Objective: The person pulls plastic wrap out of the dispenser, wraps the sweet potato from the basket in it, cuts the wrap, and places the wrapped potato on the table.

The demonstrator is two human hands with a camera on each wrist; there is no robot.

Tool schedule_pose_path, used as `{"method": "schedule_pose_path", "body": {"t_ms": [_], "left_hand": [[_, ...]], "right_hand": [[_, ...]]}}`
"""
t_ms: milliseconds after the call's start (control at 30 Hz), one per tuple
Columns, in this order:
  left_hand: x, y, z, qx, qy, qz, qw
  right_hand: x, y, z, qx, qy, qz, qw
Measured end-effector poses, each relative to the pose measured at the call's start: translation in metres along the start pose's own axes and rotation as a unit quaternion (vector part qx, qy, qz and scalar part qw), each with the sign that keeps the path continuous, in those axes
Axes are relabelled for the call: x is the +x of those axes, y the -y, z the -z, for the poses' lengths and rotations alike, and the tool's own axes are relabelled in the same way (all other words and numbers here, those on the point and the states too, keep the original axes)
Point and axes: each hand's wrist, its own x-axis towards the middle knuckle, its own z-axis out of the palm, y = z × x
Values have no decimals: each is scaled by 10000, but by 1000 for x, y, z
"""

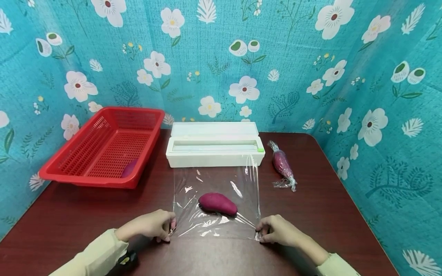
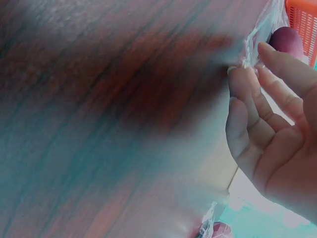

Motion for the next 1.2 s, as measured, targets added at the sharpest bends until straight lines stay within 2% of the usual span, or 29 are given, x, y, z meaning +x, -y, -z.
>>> {"method": "schedule_pose_path", "body": {"t_ms": [167, 333, 533, 667, 900, 1067, 1200], "left_hand": [[0, 5, 2, -214, -34, -459, 9987], [1, 9, 3, -192, 13, -659, 9976], [0, 9, 7, -67, -279, -911, 9954], [2, 10, 9, 94, -547, -994, 9935], [9, 11, 6, 370, -952, -1105, 9886], [12, 11, 5, 472, -1225, -1292, 9829], [14, 13, 6, 518, -1567, -1544, 9741]], "right_hand": [[1, 2, 0, -427, -208, -83, 9988], [1, 2, -1, -352, -268, -310, 9985], [2, 3, -1, -694, -654, -200, 9952], [2, 4, -1, -772, -705, -144, 9944], [2, -1, -3, -1228, -1464, 308, 9811], [4, -2, -1, -1151, -1749, 721, 9752], [4, -3, 1, -1039, -1994, 874, 9705]]}}
